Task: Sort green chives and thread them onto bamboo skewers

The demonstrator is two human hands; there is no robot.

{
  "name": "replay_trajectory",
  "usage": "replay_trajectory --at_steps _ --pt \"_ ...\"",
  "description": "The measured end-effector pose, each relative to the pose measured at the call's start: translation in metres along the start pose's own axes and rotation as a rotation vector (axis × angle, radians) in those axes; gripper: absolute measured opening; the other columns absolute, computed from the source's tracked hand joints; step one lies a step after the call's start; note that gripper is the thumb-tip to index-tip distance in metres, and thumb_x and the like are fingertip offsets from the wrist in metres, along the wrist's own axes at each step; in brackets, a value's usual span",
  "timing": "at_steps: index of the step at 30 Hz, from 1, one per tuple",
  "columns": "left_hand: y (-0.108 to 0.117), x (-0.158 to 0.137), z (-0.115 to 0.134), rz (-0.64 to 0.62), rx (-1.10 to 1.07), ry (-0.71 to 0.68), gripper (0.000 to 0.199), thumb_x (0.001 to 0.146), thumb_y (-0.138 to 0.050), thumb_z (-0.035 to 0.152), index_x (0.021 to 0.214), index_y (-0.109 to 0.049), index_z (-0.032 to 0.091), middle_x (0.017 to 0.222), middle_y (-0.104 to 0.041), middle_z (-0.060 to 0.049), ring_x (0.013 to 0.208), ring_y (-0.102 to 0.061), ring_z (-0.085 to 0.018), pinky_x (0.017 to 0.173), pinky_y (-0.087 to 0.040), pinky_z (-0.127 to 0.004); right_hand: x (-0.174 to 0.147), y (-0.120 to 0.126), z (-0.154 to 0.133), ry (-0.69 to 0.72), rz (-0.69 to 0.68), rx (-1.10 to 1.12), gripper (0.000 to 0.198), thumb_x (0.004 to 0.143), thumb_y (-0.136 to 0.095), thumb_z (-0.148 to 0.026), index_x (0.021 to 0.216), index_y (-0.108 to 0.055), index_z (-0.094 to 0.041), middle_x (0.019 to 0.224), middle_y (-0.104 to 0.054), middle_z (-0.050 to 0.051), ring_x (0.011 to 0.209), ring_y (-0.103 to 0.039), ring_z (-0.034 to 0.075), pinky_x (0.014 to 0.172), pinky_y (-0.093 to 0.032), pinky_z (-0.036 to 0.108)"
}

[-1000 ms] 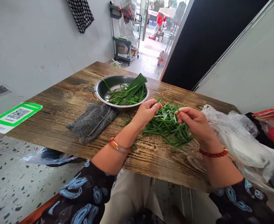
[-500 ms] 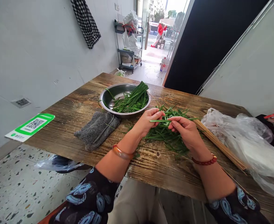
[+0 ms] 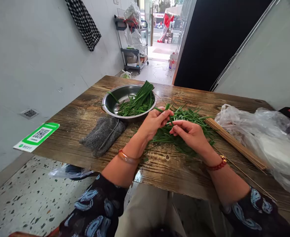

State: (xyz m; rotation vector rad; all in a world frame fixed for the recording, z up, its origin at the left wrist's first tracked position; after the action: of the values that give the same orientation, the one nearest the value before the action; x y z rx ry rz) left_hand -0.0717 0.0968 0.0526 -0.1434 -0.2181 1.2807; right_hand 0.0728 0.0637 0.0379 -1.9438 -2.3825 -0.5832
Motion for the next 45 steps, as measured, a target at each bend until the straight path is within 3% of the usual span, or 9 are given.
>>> replay_trajectory --at_steps 5,9,14,20,24,28,34,40,45 --pt "0.024 0.002 0.018 0.283 0.142 -0.180 0.023 0.091 -0.053 0.029 0.074 -0.057 0.014 0.073 -0.057 0.000 0.063 -0.051 -0.006 0.058 -0.041 -0.017 0.001 0.009 -0.002 0.067 0.002 -0.220 0.025 0.091 -0.055 -0.038 0.098 -0.073 -0.021 0.080 -0.073 0.003 0.070 -0.064 0.016 0.066 -0.049 0.030" --pt "0.032 0.002 0.021 0.385 0.103 -0.210 0.014 0.094 -0.044 0.021 0.085 -0.054 0.017 0.073 -0.055 0.002 0.060 -0.053 -0.006 0.059 -0.044 -0.018 -0.002 0.001 -0.005 0.196 -0.107 -0.500 0.018 0.091 -0.055 -0.030 0.090 -0.072 -0.022 0.082 -0.071 0.003 0.075 -0.064 0.018 0.070 -0.048 0.031" --pt "0.034 0.002 0.019 0.410 0.228 -0.230 0.013 0.092 -0.047 0.023 0.085 -0.057 0.018 0.061 -0.046 0.004 0.051 -0.039 -0.007 0.050 -0.032 -0.019 -0.010 -0.020 -0.001 0.302 -0.269 -0.810 0.019 0.093 -0.054 -0.029 0.099 -0.070 -0.021 0.087 -0.067 0.006 0.081 -0.061 0.020 0.073 -0.046 0.032" --pt "0.031 0.004 0.012 0.357 0.317 -0.250 0.017 0.091 -0.051 0.029 0.081 -0.059 0.017 0.057 -0.044 0.004 0.052 -0.036 -0.008 0.051 -0.027 -0.021 -0.009 -0.030 0.001 0.401 -0.232 -1.025 0.018 0.092 -0.056 -0.030 0.095 -0.073 -0.022 0.088 -0.065 0.008 0.083 -0.057 0.022 0.075 -0.043 0.036" --pt "0.028 0.004 0.010 0.332 0.354 -0.240 0.018 0.090 -0.052 0.030 0.082 -0.060 0.016 0.056 -0.044 0.004 0.053 -0.036 -0.009 0.052 -0.027 -0.021 -0.004 -0.019 -0.005 0.426 -0.049 -0.764 0.018 0.091 -0.056 -0.026 0.090 -0.073 -0.023 0.087 -0.063 0.007 0.080 -0.057 0.019 0.072 -0.045 0.034" --pt "0.022 0.005 0.007 0.276 0.373 -0.226 0.017 0.089 -0.052 0.028 0.081 -0.060 0.016 0.057 -0.045 0.004 0.053 -0.037 -0.009 0.053 -0.028 -0.021 0.000 0.006 -0.010 0.321 0.193 -0.428 0.013 0.086 -0.060 -0.027 0.088 -0.072 -0.024 0.087 -0.061 0.004 0.073 -0.056 0.015 0.062 -0.046 0.029" --pt "-0.004 0.003 -0.004 0.032 0.345 -0.169 0.018 0.087 -0.055 0.029 0.082 -0.063 0.014 0.061 -0.047 0.003 0.056 -0.040 -0.008 0.053 -0.029 -0.020 -0.004 0.029 -0.023 0.277 0.377 -0.223 0.009 0.082 -0.065 -0.033 0.080 -0.064 -0.024 0.085 -0.059 0.003 0.070 -0.054 0.015 0.061 -0.046 0.030" --pt "-0.019 -0.008 0.003 -0.099 0.206 -0.113 0.029 0.082 -0.063 0.043 0.081 -0.063 0.014 0.060 -0.040 0.005 0.052 -0.032 -0.006 0.049 -0.024 -0.022 -0.004 0.034 -0.020 0.172 0.414 0.138 0.017 0.079 -0.067 -0.039 0.086 -0.058 -0.026 0.081 -0.060 0.001 0.073 -0.058 0.016 0.065 -0.049 0.031" --pt "-0.019 -0.010 0.004 -0.110 0.036 -0.039 0.037 0.078 -0.068 0.050 0.082 -0.062 0.014 0.058 -0.037 0.006 0.048 -0.029 -0.004 0.046 -0.019 -0.021 -0.002 0.024 -0.015 0.025 0.270 0.299 0.021 0.074 -0.071 -0.040 0.085 -0.059 -0.026 0.075 -0.060 -0.002 0.067 -0.057 0.014 0.059 -0.047 0.027"
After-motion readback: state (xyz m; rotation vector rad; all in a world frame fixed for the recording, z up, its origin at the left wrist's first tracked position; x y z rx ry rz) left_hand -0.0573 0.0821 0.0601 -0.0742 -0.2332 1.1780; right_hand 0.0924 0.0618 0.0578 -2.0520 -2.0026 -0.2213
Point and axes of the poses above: each hand's wrist, its own x-axis towards the middle knuckle, its own y-axis out of the back of the hand, z = x × y, the point moved 5 cm from there along x, towards the middle knuckle
